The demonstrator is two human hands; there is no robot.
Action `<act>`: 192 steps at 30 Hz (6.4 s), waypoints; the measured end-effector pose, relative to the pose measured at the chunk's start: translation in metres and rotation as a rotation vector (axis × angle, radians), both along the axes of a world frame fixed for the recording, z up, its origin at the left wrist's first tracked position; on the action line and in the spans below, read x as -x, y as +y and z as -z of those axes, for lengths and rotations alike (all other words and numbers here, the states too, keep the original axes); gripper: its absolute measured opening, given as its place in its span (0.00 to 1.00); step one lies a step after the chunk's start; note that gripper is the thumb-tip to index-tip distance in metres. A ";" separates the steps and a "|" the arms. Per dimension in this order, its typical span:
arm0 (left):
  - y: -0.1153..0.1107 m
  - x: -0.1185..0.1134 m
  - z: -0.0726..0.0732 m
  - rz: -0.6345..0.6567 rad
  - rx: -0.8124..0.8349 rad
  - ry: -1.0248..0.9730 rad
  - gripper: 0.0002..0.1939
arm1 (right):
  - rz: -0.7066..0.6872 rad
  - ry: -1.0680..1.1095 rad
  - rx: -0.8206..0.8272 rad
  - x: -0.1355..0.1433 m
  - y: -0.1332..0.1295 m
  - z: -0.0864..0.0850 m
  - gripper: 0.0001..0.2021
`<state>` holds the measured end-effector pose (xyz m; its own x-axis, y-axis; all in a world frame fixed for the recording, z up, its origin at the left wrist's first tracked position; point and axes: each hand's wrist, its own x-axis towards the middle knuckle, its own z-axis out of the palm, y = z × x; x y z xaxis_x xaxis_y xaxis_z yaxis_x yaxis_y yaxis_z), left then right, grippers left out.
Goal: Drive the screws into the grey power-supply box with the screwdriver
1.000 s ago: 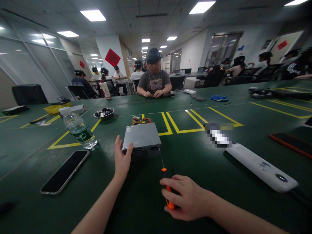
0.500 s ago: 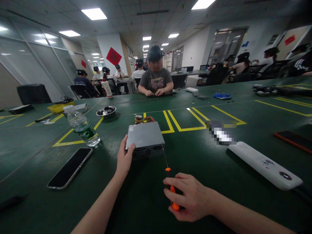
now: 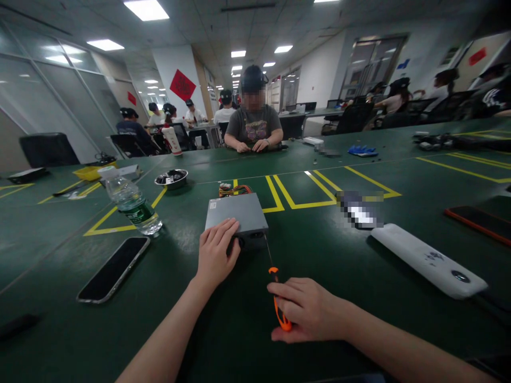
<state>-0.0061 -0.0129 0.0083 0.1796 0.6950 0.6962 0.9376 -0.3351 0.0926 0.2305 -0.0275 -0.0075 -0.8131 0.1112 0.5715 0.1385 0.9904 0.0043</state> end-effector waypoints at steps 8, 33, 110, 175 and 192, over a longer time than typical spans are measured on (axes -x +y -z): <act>0.002 -0.005 0.000 -0.073 -0.001 -0.014 0.16 | -0.013 -0.223 0.075 -0.003 -0.001 -0.013 0.18; 0.011 -0.013 0.007 -0.145 -0.078 -0.033 0.14 | -0.033 0.011 0.141 -0.001 -0.001 -0.007 0.12; 0.008 -0.012 0.004 -0.142 -0.056 -0.024 0.13 | -0.100 0.155 0.067 0.010 -0.005 -0.012 0.11; 0.007 -0.013 0.003 -0.121 -0.030 0.012 0.14 | -0.192 0.040 -0.054 0.023 0.002 -0.011 0.15; 0.010 -0.014 0.005 -0.138 -0.060 0.012 0.12 | -0.109 0.088 0.036 0.018 -0.004 -0.017 0.12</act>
<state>0.0079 -0.0027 0.0031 0.0937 0.6708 0.7357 0.9761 -0.2075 0.0649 0.2127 -0.0319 0.0095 -0.7680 0.0464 0.6387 0.0283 0.9989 -0.0386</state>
